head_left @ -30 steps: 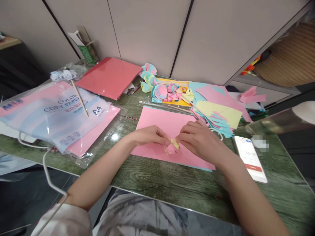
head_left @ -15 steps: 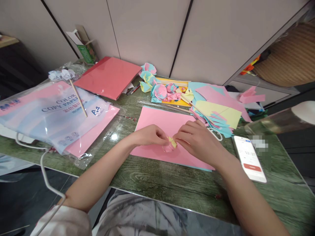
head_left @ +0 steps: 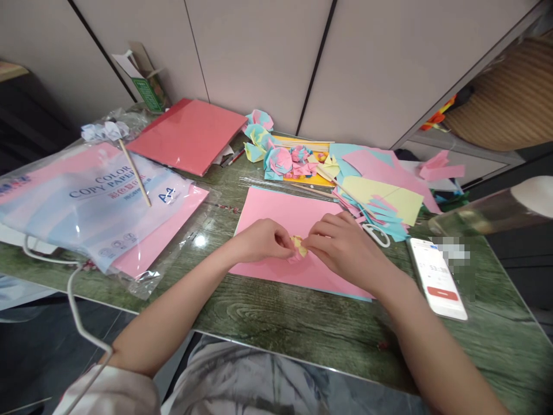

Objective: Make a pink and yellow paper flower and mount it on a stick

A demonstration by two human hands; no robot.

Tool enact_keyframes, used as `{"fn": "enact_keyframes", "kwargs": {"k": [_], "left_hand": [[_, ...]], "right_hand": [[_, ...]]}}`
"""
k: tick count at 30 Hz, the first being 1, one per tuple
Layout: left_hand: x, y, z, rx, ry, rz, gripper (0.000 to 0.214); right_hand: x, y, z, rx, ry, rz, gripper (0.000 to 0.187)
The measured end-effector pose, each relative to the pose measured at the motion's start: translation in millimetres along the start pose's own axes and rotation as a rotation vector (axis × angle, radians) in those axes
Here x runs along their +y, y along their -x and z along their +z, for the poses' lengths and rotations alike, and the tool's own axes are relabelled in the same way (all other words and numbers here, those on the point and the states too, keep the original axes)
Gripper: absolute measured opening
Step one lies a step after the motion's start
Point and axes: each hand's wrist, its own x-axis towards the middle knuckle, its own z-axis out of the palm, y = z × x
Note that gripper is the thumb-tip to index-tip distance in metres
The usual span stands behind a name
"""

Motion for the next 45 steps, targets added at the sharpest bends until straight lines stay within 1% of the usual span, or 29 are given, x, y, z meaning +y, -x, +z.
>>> {"fn": "enact_keyframes", "kwargs": {"k": [12,19,29,34,39,42,45], "left_hand": [[-0.5,-0.7,2.8,0.062,-0.024,0.012,0.019],[-0.8,-2.0,2.1,0.072,-0.012,-0.013,0.019],[-2.9,-2.9,2.2,0.071,-0.028,-0.018,0.019],[-2.5,-3.2,2.7,0.067,-0.037,0.001,0.018],[-2.4,-4.3,2.5,0.09,-0.034,-0.004,0.017],[-2.3,-4.3,-0.2,0.077,-0.029,0.013,0.019],[-2.7,-3.9,-3.5,0.056,-0.066,0.031,0.027]], "right_hand": [[1.4,-0.9,4.8,0.021,0.032,0.006,0.015],[2.9,-1.4,9.7,0.057,0.039,0.009,0.015],[3.5,-3.1,12.6,0.051,0.033,0.024,0.015],[3.5,-3.0,13.2,0.056,0.033,0.023,0.016],[4.9,-3.5,13.9,0.062,0.044,0.032,0.016],[7.2,-3.6,14.7,0.054,0.049,0.047,0.016],[9.5,-3.1,15.2,0.048,0.042,0.055,0.016]]}}
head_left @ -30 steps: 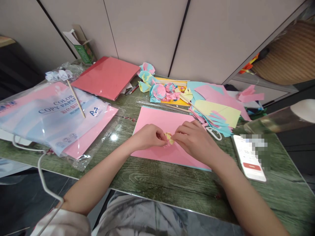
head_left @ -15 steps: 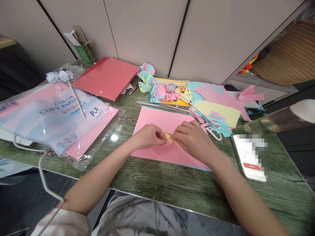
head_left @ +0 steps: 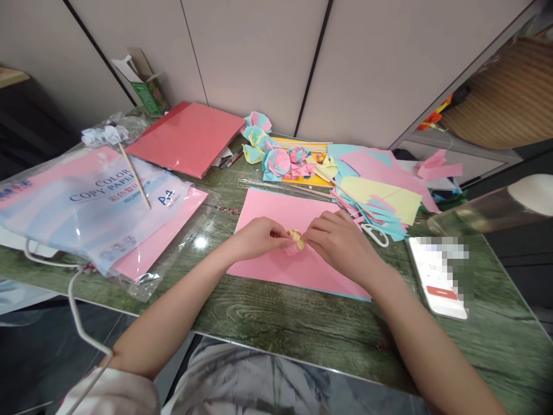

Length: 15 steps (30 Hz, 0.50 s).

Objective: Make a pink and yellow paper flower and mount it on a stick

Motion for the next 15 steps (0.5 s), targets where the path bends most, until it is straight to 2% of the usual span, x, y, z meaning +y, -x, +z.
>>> {"fn": "enact_keyframes", "kwargs": {"k": [3,15], "left_hand": [[-1.1,0.3,-1.6,0.005,-0.018,0.007,0.033],[-2.3,-1.1,-4.4,0.072,-0.042,0.021,0.017]], "right_hand": [[1.3,0.8,-0.1,0.0,-0.01,0.005,0.015],[3.6,1.6,-1.4,-0.03,-0.016,0.021,0.016]]}}
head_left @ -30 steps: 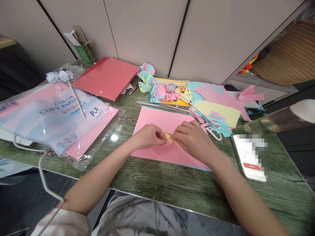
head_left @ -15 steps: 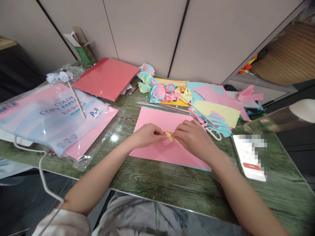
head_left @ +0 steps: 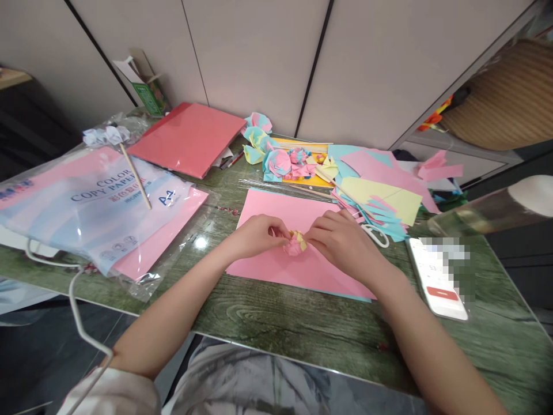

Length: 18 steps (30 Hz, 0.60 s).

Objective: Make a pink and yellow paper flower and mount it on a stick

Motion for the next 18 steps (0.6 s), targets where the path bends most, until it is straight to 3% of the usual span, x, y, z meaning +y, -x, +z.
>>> {"fn": "enact_keyframes", "kwargs": {"k": [7,18], "left_hand": [[-3.5,1.1,3.4,-0.027,-0.014,0.011,0.014],[-6.3,-2.9,20.1,0.024,0.038,0.055,0.008]], "right_hand": [[1.6,0.7,-4.3,-0.011,-0.009,0.009,0.017],[7.6,6.1,-13.5,-0.096,-0.039,0.048,0.016]]}}
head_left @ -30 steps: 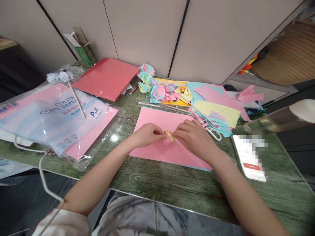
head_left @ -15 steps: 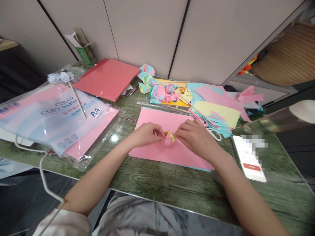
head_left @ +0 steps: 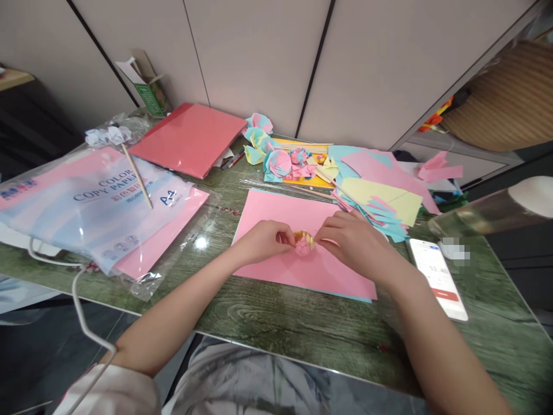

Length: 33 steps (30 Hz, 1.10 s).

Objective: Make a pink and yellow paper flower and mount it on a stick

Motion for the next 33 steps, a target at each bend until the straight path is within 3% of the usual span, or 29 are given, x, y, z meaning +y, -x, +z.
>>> {"fn": "enact_keyframes", "kwargs": {"k": [6,10,15,23,28,33], "left_hand": [[1.2,-1.8,11.6,0.05,-0.009,0.079,0.011],[5.6,-1.6,13.2,0.122,0.011,0.201,0.024],[3.6,-4.8,16.7,0.074,0.062,0.317,0.039],[-1.2,-7.5,20.8,0.096,0.118,0.206,0.03],[-3.9,-7.5,18.8,0.138,0.208,0.099,0.035],[-1.5,-5.8,16.3,0.295,0.085,0.043,0.044]], "right_hand": [[4.8,4.5,-3.0,-0.075,-0.065,0.038,0.015],[3.9,4.5,-1.7,-0.097,-0.094,0.038,0.016],[3.2,5.6,-2.1,-0.095,-0.105,0.037,0.016],[8.5,8.6,-8.7,-0.066,-0.131,0.032,0.017],[12.0,7.9,-8.2,0.048,-0.179,0.182,0.021],[4.2,-0.3,4.0,0.126,-0.255,0.182,0.022]]}}
